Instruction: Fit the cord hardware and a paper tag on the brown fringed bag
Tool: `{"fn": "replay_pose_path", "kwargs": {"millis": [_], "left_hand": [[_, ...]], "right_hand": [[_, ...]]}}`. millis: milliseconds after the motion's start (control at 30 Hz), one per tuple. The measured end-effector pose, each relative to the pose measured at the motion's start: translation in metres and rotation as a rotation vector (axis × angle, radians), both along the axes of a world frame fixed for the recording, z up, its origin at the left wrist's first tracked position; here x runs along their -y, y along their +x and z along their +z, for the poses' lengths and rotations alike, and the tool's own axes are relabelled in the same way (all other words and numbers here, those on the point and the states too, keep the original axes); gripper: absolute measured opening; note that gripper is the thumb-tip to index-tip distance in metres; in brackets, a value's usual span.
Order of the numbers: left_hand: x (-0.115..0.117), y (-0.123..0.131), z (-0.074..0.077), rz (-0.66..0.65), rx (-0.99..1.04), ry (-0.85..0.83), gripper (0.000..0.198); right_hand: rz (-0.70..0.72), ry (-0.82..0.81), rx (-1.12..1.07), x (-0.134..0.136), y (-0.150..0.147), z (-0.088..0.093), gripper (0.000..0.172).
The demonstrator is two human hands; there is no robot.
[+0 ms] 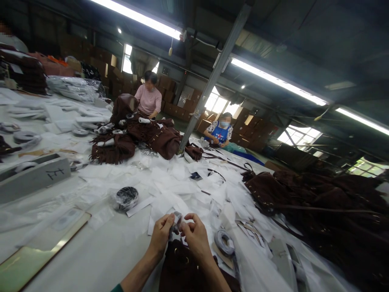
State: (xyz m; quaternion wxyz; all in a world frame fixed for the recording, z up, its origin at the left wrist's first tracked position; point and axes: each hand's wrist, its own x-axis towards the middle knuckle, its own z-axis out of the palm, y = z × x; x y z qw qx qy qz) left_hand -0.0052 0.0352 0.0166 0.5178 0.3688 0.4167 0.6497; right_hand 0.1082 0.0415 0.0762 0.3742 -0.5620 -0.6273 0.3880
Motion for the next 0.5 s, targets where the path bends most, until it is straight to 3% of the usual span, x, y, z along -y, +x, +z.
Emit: {"fn": "replay_pose_path", "kwargs": {"millis": [133,200,367,500], "left_hand": [[0.001,0.0,-0.002,0.154,-0.12,0.024,0.038],[0.003,0.0,0.0,0.168,-0.163,0.086,0.036],[0.002,0.003,-0.002,0.044,0.099,0.024,0.031],[0.001,0.003,-0.002,-0.058,0.231,0.064,0.04]], "right_hand": [[-0.067,-0.093,-0.329,0.009,-0.01,-0.008,0.039],[-0.077,-0.119,-0.458,0.015,-0.017,-0.011,0.047],[-0.132,-0.148,-0.735,0.024,-0.035,-0.011,0.065],[-0.024,-0.224,-0.856,0.027,-0.039,-0.007,0.082]]}}
